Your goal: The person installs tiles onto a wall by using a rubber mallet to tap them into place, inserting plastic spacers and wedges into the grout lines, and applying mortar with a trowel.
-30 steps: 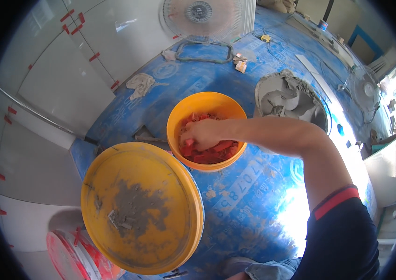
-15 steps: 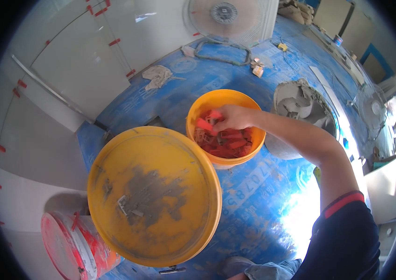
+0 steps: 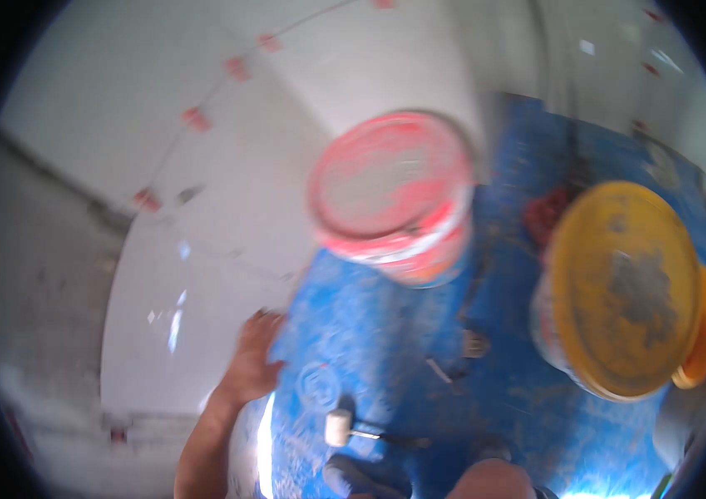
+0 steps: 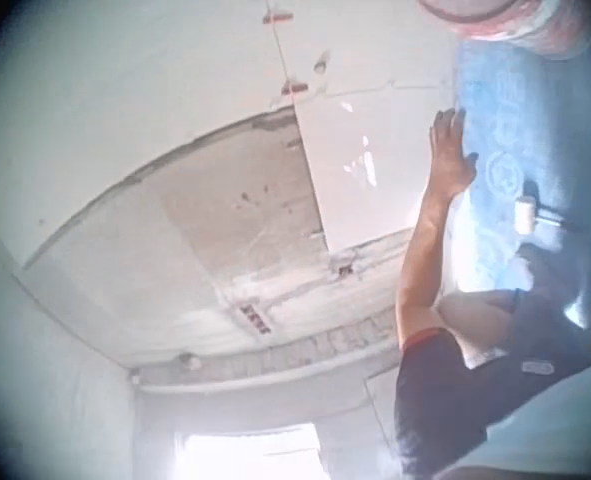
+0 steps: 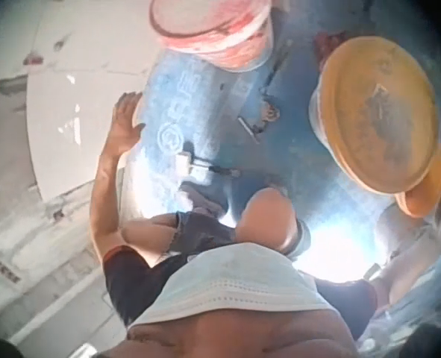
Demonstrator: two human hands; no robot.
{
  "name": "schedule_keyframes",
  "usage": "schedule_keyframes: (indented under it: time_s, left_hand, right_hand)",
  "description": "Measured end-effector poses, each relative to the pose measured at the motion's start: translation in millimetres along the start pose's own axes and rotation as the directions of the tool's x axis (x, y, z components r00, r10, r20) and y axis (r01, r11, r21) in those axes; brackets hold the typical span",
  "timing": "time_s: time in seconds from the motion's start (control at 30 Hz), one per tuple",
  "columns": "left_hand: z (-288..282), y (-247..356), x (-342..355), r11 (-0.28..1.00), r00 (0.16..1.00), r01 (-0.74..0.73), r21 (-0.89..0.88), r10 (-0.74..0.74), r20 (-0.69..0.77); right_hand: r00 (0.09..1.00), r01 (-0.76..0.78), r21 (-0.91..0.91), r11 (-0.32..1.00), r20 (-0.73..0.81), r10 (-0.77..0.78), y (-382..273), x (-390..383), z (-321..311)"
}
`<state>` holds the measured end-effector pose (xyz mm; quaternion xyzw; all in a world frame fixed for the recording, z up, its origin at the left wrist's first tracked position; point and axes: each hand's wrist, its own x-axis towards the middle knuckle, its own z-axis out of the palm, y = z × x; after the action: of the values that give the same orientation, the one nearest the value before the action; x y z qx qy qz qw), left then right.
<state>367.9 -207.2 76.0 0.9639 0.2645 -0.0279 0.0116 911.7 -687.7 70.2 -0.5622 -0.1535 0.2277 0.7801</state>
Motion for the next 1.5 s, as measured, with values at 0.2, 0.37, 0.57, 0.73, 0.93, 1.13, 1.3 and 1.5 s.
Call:
schedule_keyframes:
  time_s: [0.2,0.37,0.57,0.73,0.93,1.13,1.3,1.5]
  left_hand:
    - [-9,47,-51,0.815,0.987,0.015,-0.580,0.080,0.139]
    - [-13,73,-75,0.769,0.914,-0.404,-0.495,0.355,-0.195]
    - [28,15,-104,0.700,0.772,-0.618,-0.357,0.456,-0.443]
    - [50,-51,-139,0.742,0.790,-0.540,-0.398,0.284,-0.543]
    - [23,-192,-137,0.974,0.536,-0.104,-0.202,-0.116,-0.836]
    - [-40,-289,-106,0.950,0.437,0.311,-0.038,-0.178,-0.882]
    - [-50,-318,-50,0.907,0.518,0.400,0.133,-0.104,-0.849]
    - [-55,-327,-16,0.850,0.582,0.465,0.247,-0.084,-0.809]
  right_hand:
    - [0.700,0.143,-0.648,0.748,0.601,0.386,62,-68,232]
    - [0.155,0.269,-0.732,0.626,0.674,0.722,120,-109,368]
    - [0.102,0.114,-0.749,0.653,0.662,0.742,153,-146,450]
    - [0.215,-0.016,-0.869,0.494,0.479,0.851,163,-166,530]
    - [0.576,0.089,-0.902,0.423,0.393,0.717,172,-169,574]
    - [0.297,0.245,-0.919,0.308,0.374,0.879,282,-153,540]
    - [0.031,-0.018,-0.951,0.310,0.309,0.950,366,-163,531]
    - [-0.427,-0.503,-0.845,0.183,0.427,0.797,437,-168,548]
